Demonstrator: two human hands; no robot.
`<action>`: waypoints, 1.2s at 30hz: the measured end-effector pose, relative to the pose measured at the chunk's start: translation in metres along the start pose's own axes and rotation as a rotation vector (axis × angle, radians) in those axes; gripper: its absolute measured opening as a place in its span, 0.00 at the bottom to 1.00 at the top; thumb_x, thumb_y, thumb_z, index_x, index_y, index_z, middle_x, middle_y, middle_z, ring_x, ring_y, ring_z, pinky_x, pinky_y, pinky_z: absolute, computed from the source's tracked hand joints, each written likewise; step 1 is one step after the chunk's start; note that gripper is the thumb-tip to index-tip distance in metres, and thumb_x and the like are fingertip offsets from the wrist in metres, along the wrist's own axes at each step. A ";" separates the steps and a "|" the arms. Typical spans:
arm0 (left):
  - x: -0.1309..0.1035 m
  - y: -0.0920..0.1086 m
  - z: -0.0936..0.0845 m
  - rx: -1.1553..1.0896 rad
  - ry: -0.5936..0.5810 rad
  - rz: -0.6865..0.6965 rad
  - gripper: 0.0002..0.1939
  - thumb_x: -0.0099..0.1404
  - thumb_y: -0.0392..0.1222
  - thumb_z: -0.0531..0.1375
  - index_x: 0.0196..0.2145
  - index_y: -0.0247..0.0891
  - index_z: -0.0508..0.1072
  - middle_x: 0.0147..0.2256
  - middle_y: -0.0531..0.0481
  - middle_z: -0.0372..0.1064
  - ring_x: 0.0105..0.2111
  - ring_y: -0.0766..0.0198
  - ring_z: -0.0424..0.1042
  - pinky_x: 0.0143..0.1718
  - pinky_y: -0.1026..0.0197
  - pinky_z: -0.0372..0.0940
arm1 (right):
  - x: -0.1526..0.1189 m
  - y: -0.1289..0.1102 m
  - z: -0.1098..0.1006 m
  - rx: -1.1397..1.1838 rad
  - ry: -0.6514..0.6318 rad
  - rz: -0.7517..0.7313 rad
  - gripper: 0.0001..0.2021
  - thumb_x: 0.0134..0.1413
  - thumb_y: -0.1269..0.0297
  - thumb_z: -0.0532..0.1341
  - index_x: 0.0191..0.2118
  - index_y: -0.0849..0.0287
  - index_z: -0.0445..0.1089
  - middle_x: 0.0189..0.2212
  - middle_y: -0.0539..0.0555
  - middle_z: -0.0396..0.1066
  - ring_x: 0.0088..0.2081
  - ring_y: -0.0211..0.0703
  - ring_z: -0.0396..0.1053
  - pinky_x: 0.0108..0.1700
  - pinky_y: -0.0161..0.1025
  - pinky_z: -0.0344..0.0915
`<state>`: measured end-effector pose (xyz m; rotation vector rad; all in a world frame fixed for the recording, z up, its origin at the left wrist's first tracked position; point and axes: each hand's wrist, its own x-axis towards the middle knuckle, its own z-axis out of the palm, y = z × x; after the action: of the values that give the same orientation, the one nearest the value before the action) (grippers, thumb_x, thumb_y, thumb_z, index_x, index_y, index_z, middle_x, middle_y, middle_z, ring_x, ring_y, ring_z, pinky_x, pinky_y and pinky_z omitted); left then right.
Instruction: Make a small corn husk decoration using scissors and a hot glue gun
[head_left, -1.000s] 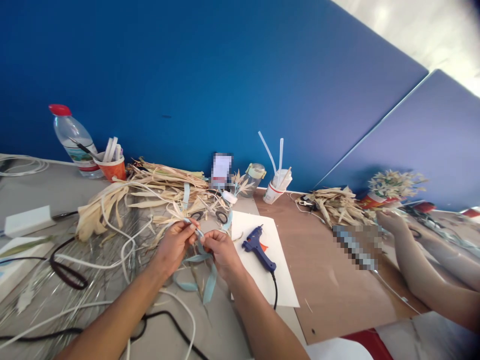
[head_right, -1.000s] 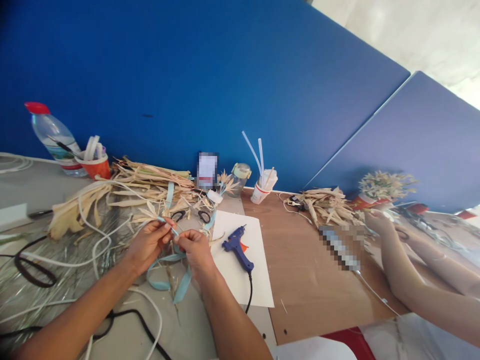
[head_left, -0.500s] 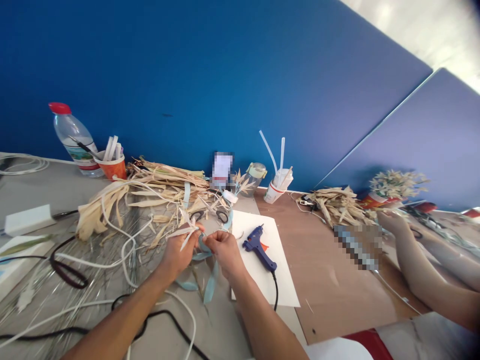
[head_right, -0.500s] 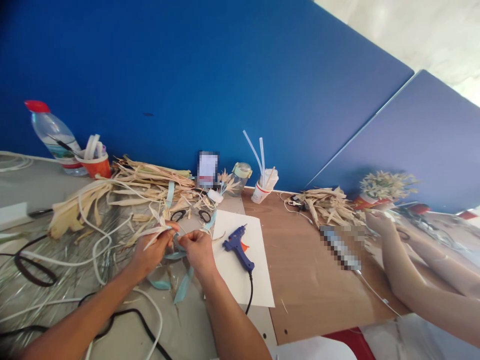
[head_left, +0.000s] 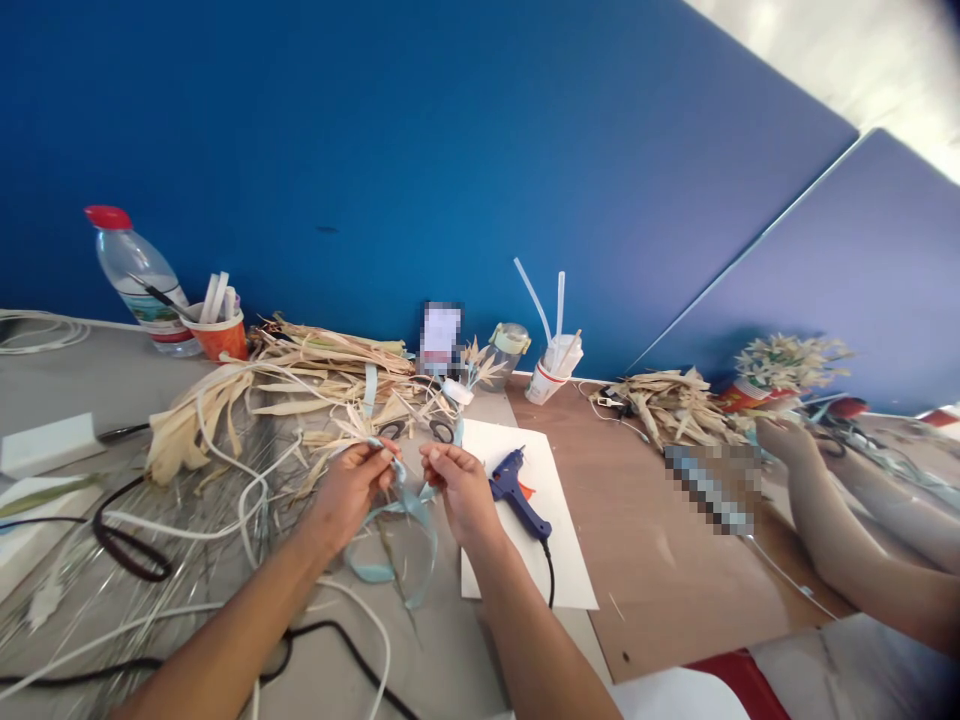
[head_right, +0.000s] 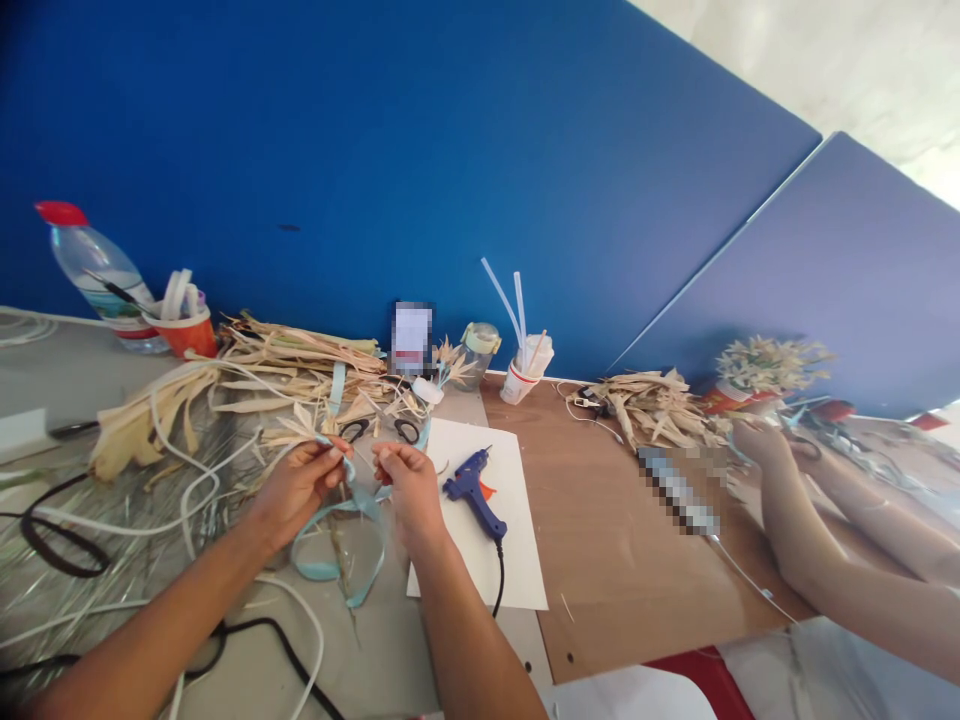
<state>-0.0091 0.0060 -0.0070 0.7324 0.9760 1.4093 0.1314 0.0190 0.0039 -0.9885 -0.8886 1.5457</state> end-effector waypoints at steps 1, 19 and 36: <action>0.000 0.002 0.001 -0.087 -0.011 -0.017 0.09 0.48 0.40 0.67 0.28 0.35 0.73 0.22 0.56 0.65 0.18 0.75 0.58 0.21 0.69 0.54 | 0.001 0.000 -0.001 -0.023 0.016 0.000 0.09 0.39 0.63 0.64 0.29 0.62 0.73 0.21 0.48 0.67 0.22 0.32 0.59 0.27 0.33 0.53; -0.003 0.006 0.002 -0.139 -0.054 -0.032 0.09 0.48 0.39 0.68 0.27 0.35 0.74 0.19 0.58 0.63 0.18 0.76 0.58 0.22 0.71 0.55 | -0.004 0.017 0.010 -0.057 -0.122 0.159 0.07 0.34 0.66 0.65 0.17 0.61 0.66 0.12 0.45 0.60 0.17 0.30 0.52 0.23 0.33 0.48; -0.006 -0.002 0.002 0.430 -0.020 0.144 0.05 0.51 0.41 0.62 0.27 0.40 0.76 0.14 0.57 0.59 0.17 0.66 0.57 0.20 0.65 0.52 | -0.001 0.010 0.005 -0.274 -0.065 0.169 0.09 0.34 0.64 0.63 0.16 0.59 0.62 0.11 0.43 0.57 0.16 0.30 0.49 0.21 0.33 0.45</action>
<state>-0.0053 0.0003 -0.0073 1.1511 1.2484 1.3238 0.1230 0.0159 -0.0034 -1.2408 -1.1070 1.6334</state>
